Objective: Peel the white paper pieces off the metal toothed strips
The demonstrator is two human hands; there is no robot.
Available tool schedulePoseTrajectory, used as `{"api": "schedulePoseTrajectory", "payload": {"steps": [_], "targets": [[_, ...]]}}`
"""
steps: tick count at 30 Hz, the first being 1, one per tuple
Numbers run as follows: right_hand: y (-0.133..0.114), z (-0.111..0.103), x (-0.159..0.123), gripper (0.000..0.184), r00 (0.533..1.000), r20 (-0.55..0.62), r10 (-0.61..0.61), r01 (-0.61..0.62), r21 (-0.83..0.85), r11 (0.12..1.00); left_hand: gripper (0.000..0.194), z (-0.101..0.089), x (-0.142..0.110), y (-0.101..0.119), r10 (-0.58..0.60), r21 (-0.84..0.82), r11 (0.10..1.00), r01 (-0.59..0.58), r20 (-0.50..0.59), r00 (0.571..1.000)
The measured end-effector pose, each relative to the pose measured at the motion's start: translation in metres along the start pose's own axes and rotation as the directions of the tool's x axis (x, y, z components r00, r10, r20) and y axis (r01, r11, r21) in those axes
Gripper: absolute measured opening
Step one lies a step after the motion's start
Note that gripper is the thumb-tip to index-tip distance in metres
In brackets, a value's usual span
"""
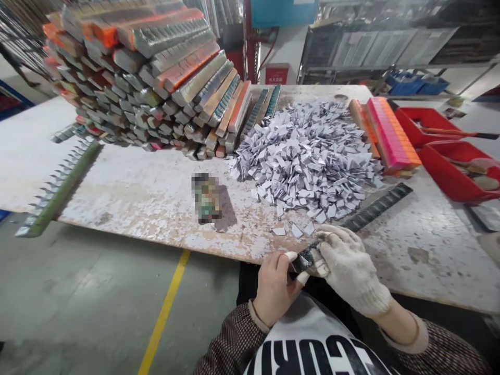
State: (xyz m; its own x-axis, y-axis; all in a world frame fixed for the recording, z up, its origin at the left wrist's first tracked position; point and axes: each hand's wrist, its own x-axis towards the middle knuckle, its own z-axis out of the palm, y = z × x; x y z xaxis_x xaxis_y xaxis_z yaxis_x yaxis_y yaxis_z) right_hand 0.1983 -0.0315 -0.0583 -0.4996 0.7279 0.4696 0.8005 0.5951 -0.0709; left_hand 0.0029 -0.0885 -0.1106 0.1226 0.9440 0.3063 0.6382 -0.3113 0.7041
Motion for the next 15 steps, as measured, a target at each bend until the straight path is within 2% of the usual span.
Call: {"api": "schedulePoseTrajectory", "payload": {"steps": [2, 5, 7, 10, 12, 15], "targets": [[0.000, 0.006, -0.002, 0.009, 1.000, 0.014, -0.008, 0.008, 0.020, 1.000, 0.033, 0.002, 0.000, 0.000, -0.004, 0.006, 1.000, 0.004, -0.008, 1.000], [0.004, 0.016, -0.007, 0.008, 1.000, -0.025, -0.011, 0.013, 0.087, 0.996, 0.031, 0.001, 0.000, -0.001, -0.005, -0.003, 1.000, 0.005, -0.010, 1.000], [0.007, 0.020, -0.010, 0.005, 0.999, -0.052, -0.001, 0.008, 0.150, 0.989, 0.031, -0.005, 0.002, -0.003, 0.003, -0.051, 0.999, -0.002, 0.025, 1.000], [0.006, 0.023, -0.010, 0.010, 0.997, -0.074, 0.011, 0.006, 0.227, 0.974, 0.025, -0.022, 0.013, -0.007, 0.014, -0.113, 0.994, -0.001, 0.109, 0.994], [0.001, 0.025, -0.010, 0.009, 0.997, -0.079, 0.005, 0.016, 0.263, 0.965, 0.019, -0.033, 0.028, -0.009, 0.005, -0.015, 1.000, -0.003, 0.123, 0.992], [-0.008, 0.025, -0.011, 0.008, 0.997, -0.079, -0.015, 0.040, 0.321, 0.946, 0.022, -0.043, 0.057, -0.013, -0.017, 0.248, 0.968, -0.024, 0.162, 0.987]]}}
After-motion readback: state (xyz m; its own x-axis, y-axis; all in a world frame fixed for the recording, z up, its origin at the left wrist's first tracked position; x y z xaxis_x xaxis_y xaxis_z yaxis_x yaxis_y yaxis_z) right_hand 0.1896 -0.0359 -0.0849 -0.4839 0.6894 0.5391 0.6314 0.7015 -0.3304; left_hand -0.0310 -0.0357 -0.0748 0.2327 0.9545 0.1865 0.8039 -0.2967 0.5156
